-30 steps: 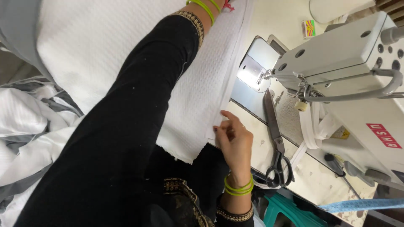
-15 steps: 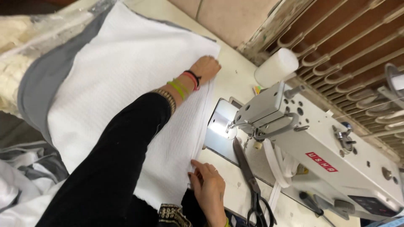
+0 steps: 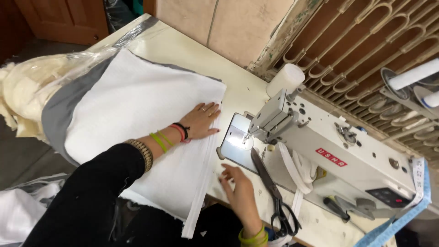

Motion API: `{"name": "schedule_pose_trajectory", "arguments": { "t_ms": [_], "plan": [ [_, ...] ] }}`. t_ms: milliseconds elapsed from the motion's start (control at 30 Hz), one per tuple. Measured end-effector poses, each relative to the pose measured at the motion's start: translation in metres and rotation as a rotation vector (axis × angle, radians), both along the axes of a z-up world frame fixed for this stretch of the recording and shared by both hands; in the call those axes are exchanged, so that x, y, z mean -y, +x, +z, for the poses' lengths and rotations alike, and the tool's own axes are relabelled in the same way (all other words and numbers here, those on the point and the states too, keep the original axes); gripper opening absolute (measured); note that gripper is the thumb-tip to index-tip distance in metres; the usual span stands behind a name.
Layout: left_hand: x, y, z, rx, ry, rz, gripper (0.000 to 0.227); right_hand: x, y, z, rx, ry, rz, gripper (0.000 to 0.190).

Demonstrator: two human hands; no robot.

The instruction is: The person sews a zipper onto fabric panels and joins pieces together using an industrial sewing machine to create a cushion cover.

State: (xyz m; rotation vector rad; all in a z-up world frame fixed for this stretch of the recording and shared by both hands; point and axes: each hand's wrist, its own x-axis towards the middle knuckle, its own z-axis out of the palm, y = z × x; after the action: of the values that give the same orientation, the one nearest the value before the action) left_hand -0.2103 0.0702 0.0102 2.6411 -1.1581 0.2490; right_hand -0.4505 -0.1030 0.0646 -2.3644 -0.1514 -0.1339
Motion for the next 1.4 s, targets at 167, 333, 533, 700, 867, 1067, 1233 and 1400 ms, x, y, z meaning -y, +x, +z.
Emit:
{"name": "schedule_pose_trajectory", "arguments": {
  "t_ms": [167,333,533,700,867,1067,1233,1400],
  "plan": [
    [-0.01,-0.088,0.019,-0.039,-0.018,-0.098,0.077,0.023,0.036,-0.026,0.239,-0.02,0.075,0.039],
    [-0.004,-0.141,0.028,-0.094,-0.059,-0.156,0.077,0.026,0.047,-0.032,0.207,-0.153,-0.037,0.037],
    [0.015,-0.159,0.032,-0.115,-0.055,-0.172,0.078,0.038,0.047,-0.047,0.257,-0.304,-0.136,0.032],
    [0.029,-0.155,0.018,-0.161,-0.078,-0.175,0.077,0.047,0.046,-0.046,0.244,-0.342,-0.146,0.034],
    [0.023,-0.156,0.038,-0.137,-0.302,0.216,0.047,0.039,0.043,-0.037,0.299,-0.415,-0.112,0.038],
    [0.029,-0.141,0.001,0.027,-0.286,0.179,0.02,0.038,0.043,-0.043,0.309,-0.451,-0.124,0.039],
    [0.011,-0.129,0.017,-0.026,-0.421,0.189,0.012,0.038,0.043,-0.043,0.307,-0.456,-0.135,0.038],
    [-0.01,-0.118,0.036,0.164,-0.439,0.26,0.014,0.037,0.042,-0.043,0.288,-0.471,-0.133,0.04]
  ]
}}
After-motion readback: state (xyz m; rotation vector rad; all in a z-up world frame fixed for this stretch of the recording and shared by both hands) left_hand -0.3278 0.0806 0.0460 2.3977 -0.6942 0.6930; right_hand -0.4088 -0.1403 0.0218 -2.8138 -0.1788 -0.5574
